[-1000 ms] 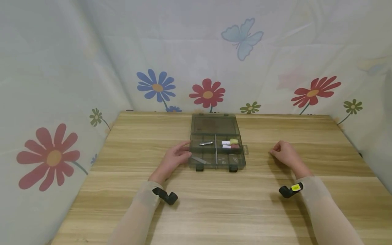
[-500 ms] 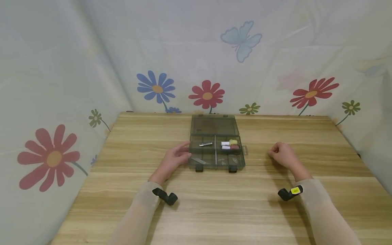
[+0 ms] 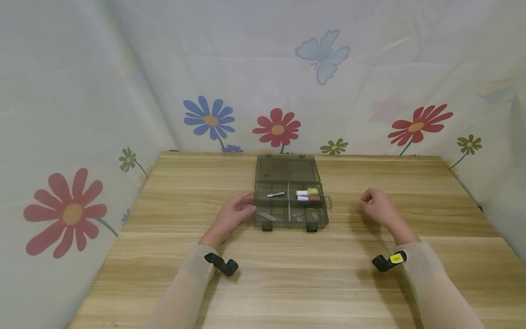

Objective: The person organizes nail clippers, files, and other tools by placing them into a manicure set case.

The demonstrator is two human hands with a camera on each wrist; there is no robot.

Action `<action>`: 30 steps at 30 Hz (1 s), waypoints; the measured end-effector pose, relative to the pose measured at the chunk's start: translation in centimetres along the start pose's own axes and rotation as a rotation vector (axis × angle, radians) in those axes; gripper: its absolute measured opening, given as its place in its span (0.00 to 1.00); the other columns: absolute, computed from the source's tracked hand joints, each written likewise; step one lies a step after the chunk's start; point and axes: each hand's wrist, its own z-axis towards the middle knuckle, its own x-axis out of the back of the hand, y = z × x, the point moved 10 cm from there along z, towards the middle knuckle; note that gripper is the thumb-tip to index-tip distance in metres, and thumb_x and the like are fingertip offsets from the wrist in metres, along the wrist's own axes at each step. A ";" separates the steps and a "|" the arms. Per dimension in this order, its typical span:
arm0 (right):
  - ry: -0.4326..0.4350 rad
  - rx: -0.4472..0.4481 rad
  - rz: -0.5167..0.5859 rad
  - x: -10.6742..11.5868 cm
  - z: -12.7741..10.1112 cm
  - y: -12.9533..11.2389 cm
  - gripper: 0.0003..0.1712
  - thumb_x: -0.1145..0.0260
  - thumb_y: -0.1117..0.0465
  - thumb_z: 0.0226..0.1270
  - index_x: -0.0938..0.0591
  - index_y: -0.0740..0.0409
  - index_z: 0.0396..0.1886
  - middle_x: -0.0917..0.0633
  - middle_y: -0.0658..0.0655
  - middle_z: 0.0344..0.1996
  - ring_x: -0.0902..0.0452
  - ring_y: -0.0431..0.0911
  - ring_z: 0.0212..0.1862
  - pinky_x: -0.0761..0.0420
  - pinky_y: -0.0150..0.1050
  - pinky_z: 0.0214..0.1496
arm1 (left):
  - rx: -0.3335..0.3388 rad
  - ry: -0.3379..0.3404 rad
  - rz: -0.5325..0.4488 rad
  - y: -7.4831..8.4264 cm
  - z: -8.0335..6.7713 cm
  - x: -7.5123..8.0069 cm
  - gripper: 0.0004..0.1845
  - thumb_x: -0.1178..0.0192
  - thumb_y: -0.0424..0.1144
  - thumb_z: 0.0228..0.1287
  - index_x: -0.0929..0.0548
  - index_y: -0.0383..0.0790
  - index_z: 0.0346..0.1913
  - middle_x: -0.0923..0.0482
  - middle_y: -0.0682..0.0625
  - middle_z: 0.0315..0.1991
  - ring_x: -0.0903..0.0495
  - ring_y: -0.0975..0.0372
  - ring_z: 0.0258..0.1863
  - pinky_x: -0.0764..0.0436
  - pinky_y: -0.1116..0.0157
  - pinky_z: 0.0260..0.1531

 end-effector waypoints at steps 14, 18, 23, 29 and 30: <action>0.042 0.098 0.011 0.6 -0.4 -3.2 0.07 0.39 0.63 0.66 0.25 0.64 0.34 0.23 0.63 0.35 0.28 0.52 0.34 0.27 0.45 0.33 | 0.015 -0.057 0.001 2.5 -1.2 -0.6 0.30 0.41 0.40 0.65 0.37 0.43 0.69 0.34 0.37 0.62 0.29 0.51 0.57 0.24 0.59 0.50; 0.055 0.146 0.018 0.6 -0.5 -4.3 0.06 0.38 0.64 0.65 0.25 0.63 0.34 0.23 0.61 0.34 0.29 0.51 0.32 0.27 0.43 0.32 | 0.018 -0.061 -0.010 2.5 -1.1 -0.6 0.31 0.41 0.40 0.65 0.37 0.43 0.69 0.34 0.36 0.62 0.29 0.51 0.57 0.24 0.59 0.50; 0.066 0.186 0.026 0.4 -0.5 -5.3 0.05 0.38 0.65 0.65 0.25 0.63 0.34 0.24 0.59 0.32 0.29 0.50 0.32 0.28 0.43 0.32 | 0.014 -0.064 -0.015 2.5 -1.1 -0.6 0.31 0.41 0.40 0.65 0.37 0.43 0.69 0.35 0.36 0.62 0.29 0.51 0.57 0.24 0.59 0.49; 0.071 0.206 0.041 0.0 -0.5 -6.3 0.05 0.38 0.65 0.65 0.25 0.62 0.34 0.23 0.58 0.32 0.28 0.50 0.32 0.27 0.43 0.32 | 0.018 -0.063 -0.020 2.5 -1.1 -0.6 0.31 0.41 0.40 0.65 0.37 0.43 0.69 0.35 0.36 0.62 0.29 0.51 0.57 0.24 0.60 0.49; 0.070 0.211 0.045 -0.1 -0.5 -6.4 0.05 0.38 0.65 0.65 0.25 0.62 0.34 0.23 0.58 0.32 0.28 0.50 0.32 0.27 0.43 0.32 | 0.018 -0.064 -0.022 2.5 -1.1 -0.6 0.31 0.41 0.40 0.65 0.37 0.43 0.69 0.35 0.36 0.62 0.29 0.51 0.57 0.24 0.60 0.49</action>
